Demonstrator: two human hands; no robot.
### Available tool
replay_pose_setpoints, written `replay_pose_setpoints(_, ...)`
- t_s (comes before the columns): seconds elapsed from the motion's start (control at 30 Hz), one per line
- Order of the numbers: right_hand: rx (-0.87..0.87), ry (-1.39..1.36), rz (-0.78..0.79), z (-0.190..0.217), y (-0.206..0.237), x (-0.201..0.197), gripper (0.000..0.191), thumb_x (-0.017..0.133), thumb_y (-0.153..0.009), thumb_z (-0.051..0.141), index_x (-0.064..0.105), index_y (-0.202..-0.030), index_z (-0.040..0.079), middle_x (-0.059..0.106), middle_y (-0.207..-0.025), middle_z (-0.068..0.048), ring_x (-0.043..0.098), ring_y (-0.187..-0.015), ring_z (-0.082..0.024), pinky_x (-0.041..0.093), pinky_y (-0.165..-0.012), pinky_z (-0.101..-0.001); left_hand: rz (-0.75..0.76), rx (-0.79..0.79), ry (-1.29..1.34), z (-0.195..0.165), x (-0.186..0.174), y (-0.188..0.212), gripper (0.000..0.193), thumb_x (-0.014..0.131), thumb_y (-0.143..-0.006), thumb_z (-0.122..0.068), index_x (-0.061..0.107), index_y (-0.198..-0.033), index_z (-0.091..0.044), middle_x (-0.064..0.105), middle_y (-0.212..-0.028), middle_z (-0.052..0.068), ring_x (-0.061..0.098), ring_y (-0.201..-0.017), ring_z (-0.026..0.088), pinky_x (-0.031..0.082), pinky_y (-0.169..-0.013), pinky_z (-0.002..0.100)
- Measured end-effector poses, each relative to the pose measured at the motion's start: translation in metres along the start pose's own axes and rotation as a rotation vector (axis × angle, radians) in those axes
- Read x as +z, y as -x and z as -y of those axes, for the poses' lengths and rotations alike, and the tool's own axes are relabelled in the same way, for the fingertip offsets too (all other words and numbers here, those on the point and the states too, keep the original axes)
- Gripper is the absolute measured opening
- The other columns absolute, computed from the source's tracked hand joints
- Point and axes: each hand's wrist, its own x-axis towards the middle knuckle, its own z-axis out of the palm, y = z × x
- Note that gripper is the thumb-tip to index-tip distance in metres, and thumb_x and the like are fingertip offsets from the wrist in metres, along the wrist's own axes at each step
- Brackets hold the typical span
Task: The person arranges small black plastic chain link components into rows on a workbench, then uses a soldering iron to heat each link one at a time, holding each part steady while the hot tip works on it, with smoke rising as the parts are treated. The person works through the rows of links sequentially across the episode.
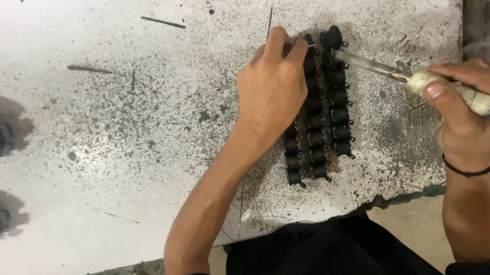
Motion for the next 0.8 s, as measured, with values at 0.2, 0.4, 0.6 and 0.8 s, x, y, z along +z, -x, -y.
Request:
replay_pose_setpoints(0.2, 0.093, 0.168, 0.112, 0.022, -0.013, 0.006, 0.019, 0.077, -0.107, 0.007, 0.074, -0.117, -0.009, 0.075, -0.102, -0.022, 0.071, -0.084, -0.022, 0.048, -0.069, -0.0243, -0.012, -0.010, -0.013, -0.001, 0.002, 0.005, 0.015, 0.068, -0.086, -0.001, 0.074, -0.098, -0.006, 0.060, -0.102, 0.007, 0.065, -0.093, 0.024, 0.059, -0.059, 0.037)
replay_pose_setpoints(0.4, 0.099, 0.135, 0.146, 0.026, -0.022, 0.011, 0.020, 0.079, -0.109, 0.011, 0.073, -0.117, -0.006, 0.074, -0.102, -0.019, 0.072, -0.083, -0.019, 0.053, -0.072, -0.0235, 0.030, 0.015, -0.005, -0.001, 0.011, 0.005, 0.015, 0.068, -0.080, 0.001, 0.072, -0.093, -0.004, 0.062, -0.106, 0.010, 0.065, -0.095, 0.026, 0.058, -0.055, 0.037)
replay_pose_setpoints(0.6, 0.013, 0.189, 0.205, 0.032, -0.029, 0.010, 0.019, 0.079, -0.108, 0.008, 0.072, -0.119, -0.006, 0.074, -0.104, -0.021, 0.074, -0.086, -0.021, 0.056, -0.071, -0.0244, 0.056, 0.029, -0.016, -0.006, 0.016, 0.005, 0.016, 0.069, -0.080, 0.000, 0.071, -0.096, -0.002, 0.061, -0.108, 0.011, 0.064, -0.098, 0.027, 0.060, -0.059, 0.038)
replay_pose_setpoints(0.8, -0.068, 0.220, 0.256, 0.038, -0.036, 0.011, 0.018, 0.078, -0.107, 0.005, 0.071, -0.120, -0.006, 0.074, -0.106, -0.021, 0.075, -0.090, -0.022, 0.058, -0.073, -0.0244, 0.063, 0.040, -0.026, -0.002, 0.027, 0.006, 0.015, 0.070, -0.083, 0.001, 0.071, -0.097, 0.000, 0.062, -0.108, 0.013, 0.065, -0.097, 0.028, 0.059, -0.054, 0.036)
